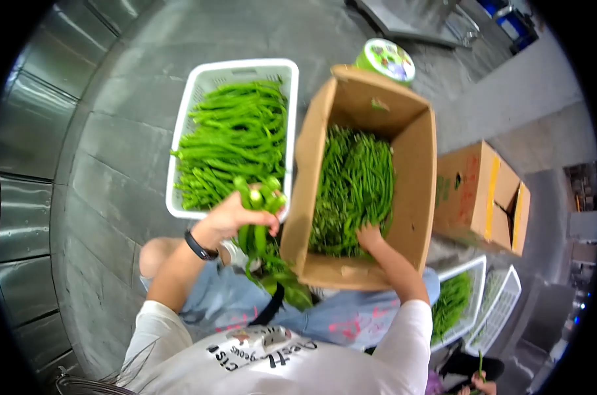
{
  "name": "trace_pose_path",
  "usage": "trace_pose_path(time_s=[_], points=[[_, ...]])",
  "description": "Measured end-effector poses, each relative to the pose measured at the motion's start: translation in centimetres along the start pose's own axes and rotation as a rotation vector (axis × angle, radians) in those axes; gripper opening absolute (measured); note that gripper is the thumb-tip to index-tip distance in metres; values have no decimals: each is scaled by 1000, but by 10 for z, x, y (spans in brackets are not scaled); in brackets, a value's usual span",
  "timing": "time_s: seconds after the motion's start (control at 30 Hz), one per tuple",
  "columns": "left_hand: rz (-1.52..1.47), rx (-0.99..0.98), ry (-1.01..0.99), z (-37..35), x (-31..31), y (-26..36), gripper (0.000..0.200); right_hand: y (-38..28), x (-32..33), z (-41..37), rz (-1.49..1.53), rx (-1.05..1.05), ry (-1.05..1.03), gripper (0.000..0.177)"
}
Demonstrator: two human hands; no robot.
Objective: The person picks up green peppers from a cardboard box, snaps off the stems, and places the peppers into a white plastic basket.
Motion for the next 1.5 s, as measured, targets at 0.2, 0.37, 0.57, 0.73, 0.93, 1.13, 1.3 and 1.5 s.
trace_pose_path(time_s=[0.2, 0.37, 0.57, 0.73, 0.93, 1.13, 1.3, 1.5], points=[[8, -75, -23, 2, -4, 14, 27, 19, -47, 35, -128, 48, -149, 29], [-26, -60, -27, 8, -6, 7, 29, 50, 62, -27, 58, -48, -44, 24], [428, -152, -41, 5, -35, -1, 29, 73, 218, -159, 289, -174, 521, 23], [1026, -716, -209, -24, -132, 18, 36, 40, 331, -294, 589, -54, 1023, 22], [1203, -731, -208, -33, -149, 5, 42, 8, 356, -341, 799, 93, 1227, 25], [1024, -559, -169, -36, -111, 7, 35, 16, 344, -327, 917, 101, 965, 22], [1181, -875, -229, -61, -117, 33, 32, 0, 347, -282, 1617, 550, 658, 17], [728, -611, 108, -46, -57, 34, 26, 7, 370, -224, 2081, 437, 651, 16]])
Point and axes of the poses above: each hand's wrist, its own z-axis towards the middle knuckle, its own x-axis out of the back of the hand, y = z × x, the point moved 10 cm from there along z, towards the middle knuckle, and after that the axes turned 9 degrees about -z, right-handed, at the moved point
